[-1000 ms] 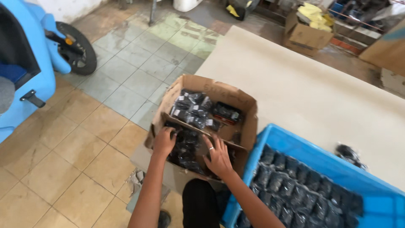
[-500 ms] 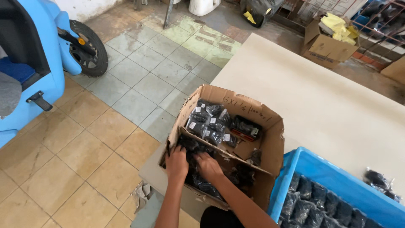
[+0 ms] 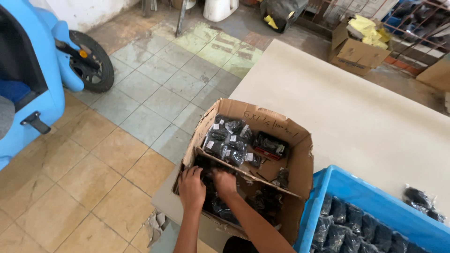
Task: The person sorts small items in plastic bags, moving them from a cardboard box into a blue plastic crate and arranging them in rows.
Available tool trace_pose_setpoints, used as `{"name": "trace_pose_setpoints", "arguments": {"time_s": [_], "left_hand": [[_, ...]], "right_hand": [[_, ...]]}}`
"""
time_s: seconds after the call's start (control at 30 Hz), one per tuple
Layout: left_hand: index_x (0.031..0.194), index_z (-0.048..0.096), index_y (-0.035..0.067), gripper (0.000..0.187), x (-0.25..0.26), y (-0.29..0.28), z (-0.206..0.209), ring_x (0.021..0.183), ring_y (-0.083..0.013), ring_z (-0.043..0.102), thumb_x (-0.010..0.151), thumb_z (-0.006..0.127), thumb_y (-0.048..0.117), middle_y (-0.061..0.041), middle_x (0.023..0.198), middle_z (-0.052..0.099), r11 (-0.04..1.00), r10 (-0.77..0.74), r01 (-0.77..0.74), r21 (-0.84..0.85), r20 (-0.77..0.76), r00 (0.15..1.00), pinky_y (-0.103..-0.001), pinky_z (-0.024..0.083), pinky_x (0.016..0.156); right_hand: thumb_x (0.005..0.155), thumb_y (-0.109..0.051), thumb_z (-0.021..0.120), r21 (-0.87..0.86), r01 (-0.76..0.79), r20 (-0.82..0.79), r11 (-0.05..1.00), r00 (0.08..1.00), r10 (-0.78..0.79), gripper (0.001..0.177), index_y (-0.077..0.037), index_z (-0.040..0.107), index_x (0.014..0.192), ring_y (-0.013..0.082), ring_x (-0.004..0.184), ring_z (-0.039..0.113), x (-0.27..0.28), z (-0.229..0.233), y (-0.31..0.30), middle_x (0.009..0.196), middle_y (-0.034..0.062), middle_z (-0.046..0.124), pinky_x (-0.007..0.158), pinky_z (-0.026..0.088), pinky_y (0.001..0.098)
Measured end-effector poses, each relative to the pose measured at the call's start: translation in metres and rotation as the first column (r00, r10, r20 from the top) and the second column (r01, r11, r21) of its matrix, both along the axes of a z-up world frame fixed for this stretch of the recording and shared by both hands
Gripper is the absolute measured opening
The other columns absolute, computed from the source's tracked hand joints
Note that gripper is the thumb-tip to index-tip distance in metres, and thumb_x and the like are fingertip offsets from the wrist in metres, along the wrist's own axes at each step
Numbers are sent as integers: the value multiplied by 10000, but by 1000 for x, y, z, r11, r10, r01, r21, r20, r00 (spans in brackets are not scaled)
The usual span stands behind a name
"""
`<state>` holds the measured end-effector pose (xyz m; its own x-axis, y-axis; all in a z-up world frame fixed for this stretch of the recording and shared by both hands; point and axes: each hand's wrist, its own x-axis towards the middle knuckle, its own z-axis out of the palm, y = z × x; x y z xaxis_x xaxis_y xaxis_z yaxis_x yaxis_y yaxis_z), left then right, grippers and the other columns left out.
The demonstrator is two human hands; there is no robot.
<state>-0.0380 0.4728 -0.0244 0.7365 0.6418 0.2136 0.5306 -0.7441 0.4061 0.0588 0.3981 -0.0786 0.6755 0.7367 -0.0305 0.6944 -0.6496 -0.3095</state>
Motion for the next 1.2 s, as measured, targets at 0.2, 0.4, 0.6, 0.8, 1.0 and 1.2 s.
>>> {"name": "trace_pose_setpoints", "arguments": {"time_s": [0.2,0.4,0.6,0.8,1.0,1.2], "left_hand": [[1025,591,163,459,-2,0,4,983,-236,499,589,548,28,-18,993,599,998,3,-6,56,61,998,-374,380,870],[990,595,153,435,-6,4,-7,879,-270,517,563,564,75,-69,873,594,995,-74,64,77,148,986,-384,410,801],[937,627,122,253,-13,-32,-6,945,-228,556,688,596,91,-32,969,614,979,-113,182,-94,493,863,-352,382,892],[1087,581,106,410,-6,-243,70,957,-143,592,749,575,338,-40,1059,618,379,-410,704,-601,573,710,-259,458,819],[968,663,110,445,-7,-360,83,800,-66,585,598,744,345,9,892,670,114,-660,599,-792,390,642,-205,436,690],[1095,532,113,594,-8,-403,75,995,-186,577,567,789,205,-51,1059,600,-98,-650,469,-878,413,638,-290,472,831]], "right_hand": [[855,-306,482,301,251,-337,920,931,-143,260,-101,637,818,291,677,604,8,-29,-76,707,129,625,607,418,368],[875,-250,524,470,636,-709,612,685,-167,363,-110,477,544,45,556,392,-19,32,-185,534,-49,452,509,336,243],[887,-216,488,571,679,-685,461,704,-188,281,-84,588,661,36,638,405,-50,105,-303,652,-69,494,551,340,200],[911,-232,451,543,512,-505,666,832,-228,292,-129,436,638,45,598,346,-64,134,-417,604,-69,375,516,304,255],[906,-259,476,443,600,-520,666,777,-355,352,-127,384,592,50,539,359,-74,144,-491,540,-38,349,486,290,288],[887,-276,506,428,738,-533,522,672,-514,363,-135,415,565,55,505,287,-88,145,-512,509,-48,318,458,234,255]]}}
